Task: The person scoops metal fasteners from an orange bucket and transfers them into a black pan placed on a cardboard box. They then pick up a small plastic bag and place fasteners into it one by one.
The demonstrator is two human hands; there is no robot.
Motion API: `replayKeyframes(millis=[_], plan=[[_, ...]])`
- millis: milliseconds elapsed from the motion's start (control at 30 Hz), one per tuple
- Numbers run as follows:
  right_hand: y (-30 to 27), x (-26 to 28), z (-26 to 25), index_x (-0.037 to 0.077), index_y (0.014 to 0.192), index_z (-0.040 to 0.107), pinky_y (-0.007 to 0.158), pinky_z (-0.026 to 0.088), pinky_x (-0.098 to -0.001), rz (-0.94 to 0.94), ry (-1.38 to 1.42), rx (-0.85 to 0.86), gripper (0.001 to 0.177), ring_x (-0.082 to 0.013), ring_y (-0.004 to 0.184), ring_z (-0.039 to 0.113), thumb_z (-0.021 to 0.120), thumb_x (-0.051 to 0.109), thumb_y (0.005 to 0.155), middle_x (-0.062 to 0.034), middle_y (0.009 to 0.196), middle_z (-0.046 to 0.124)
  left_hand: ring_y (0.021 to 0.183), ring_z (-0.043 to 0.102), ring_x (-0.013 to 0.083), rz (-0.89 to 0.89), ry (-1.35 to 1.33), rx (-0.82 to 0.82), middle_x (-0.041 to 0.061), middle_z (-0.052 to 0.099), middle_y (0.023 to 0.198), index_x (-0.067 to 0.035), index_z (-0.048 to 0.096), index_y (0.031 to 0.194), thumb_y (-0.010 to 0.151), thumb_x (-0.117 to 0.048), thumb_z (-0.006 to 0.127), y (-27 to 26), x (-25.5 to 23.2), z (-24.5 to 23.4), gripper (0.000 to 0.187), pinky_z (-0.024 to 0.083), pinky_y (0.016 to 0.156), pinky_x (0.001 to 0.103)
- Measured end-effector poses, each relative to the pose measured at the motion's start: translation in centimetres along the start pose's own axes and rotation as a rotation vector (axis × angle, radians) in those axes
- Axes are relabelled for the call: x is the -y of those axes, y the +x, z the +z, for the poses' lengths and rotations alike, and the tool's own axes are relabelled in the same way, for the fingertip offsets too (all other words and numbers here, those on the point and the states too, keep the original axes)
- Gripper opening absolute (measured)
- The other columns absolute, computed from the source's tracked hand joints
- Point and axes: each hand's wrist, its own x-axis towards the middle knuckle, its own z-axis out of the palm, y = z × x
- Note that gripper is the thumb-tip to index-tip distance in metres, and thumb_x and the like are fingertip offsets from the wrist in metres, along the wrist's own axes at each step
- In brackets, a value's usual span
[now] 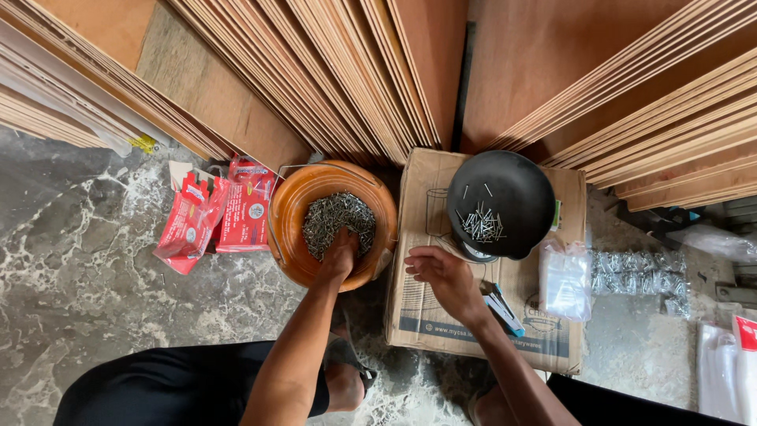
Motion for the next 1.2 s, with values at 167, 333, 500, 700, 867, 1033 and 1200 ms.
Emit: replayKeyframes(millis=[167,333,500,700,867,1033,1200], plan=[[-0.6,-0.4,0.6,0.001,0.106,0.063,0.078,0.055,-0.0355,0.048,-0.057,0.032,0.025,-0.0245,0.085,0.068,0.052,-0.001,0.084,-0.0206,0.092,0.068,0.106,0.050,0.0353,-0.013,0.454,-0.039,0.024,0.041,0.119,0.000,0.055,0.095,0.079,0.002,0.064,1.1,-0.9,-0.5,0.018,0.049,0.084,0.045],[-0.6,-1.2,0.8,0.001,0.104,0.063,0.079,0.055,-0.0361,0.063,-0.102,0.052,0.025,-0.0256,0.085,0.068,0.050,-0.001,0.083,-0.0201,0.091,0.068,0.106,0.051,0.0391,-0.133,-0.014,-0.041,0.026,0.038,0.125,0.005,0.038,0.123,0.084,0.004,0.056,-0.8,-3.0,-3.9,0.043,0.054,0.080,0.050],[-0.6,-1.3,1.1,0.000,0.106,0.062,0.080,0.054,-0.0371,0.067,-0.149,0.083,0.026,-0.0264,0.087,0.067,0.049,-0.002,0.083,-0.0209,0.092,0.067,0.117,0.044,0.0336,0.065,0.391,-0.028,0.016,0.039,0.126,-0.002,0.063,0.094,0.074,0.003,0.070,-0.2,-1.8,-3.5,0.022,0.052,0.086,0.045],[-0.7,-1.1,1.2,0.000,0.106,0.062,0.082,0.053,-0.0361,0.088,-0.169,0.104,0.026,-0.0254,0.089,0.067,0.048,-0.001,0.084,-0.0198,0.092,0.067,0.115,0.043,0.0418,-0.145,-0.131,-0.013,0.020,0.036,0.128,-0.004,0.037,0.126,0.091,-0.010,0.051,-0.4,-2.8,-4.3,0.039,0.051,0.089,0.053],[-0.8,-0.9,1.2,0.000,0.106,0.063,0.082,0.053,-0.0369,0.094,-0.173,0.103,0.026,-0.0264,0.089,0.066,0.048,-0.001,0.084,-0.0200,0.090,0.066,0.093,0.059,0.0275,0.046,0.337,-0.071,0.012,0.052,0.103,-0.008,0.055,0.103,0.079,-0.006,0.066,-1.4,-4.3,-4.6,0.026,0.054,0.075,0.038],[-0.6,-1.1,1.0,-0.001,0.107,0.061,0.083,0.052,-0.0392,0.085,-0.168,0.109,0.026,-0.0295,0.091,0.066,0.048,-0.003,0.085,-0.0226,0.092,0.064,0.080,0.064,0.0292,0.106,0.245,-0.231,0.013,0.059,0.087,-0.005,0.059,0.092,0.074,0.000,0.064,-1.6,-4.3,-4.8,0.019,0.053,0.062,0.038],[-0.8,-1.1,0.6,0.000,0.105,0.062,0.082,0.053,-0.0374,0.070,-0.174,0.087,0.025,-0.0289,0.090,0.066,0.047,-0.001,0.085,-0.0218,0.092,0.065,0.077,0.063,0.0258,0.150,0.208,-0.331,0.010,0.061,0.082,-0.008,0.062,0.088,0.075,-0.002,0.064,-0.2,-2.4,-3.4,0.014,0.053,0.066,0.036]])
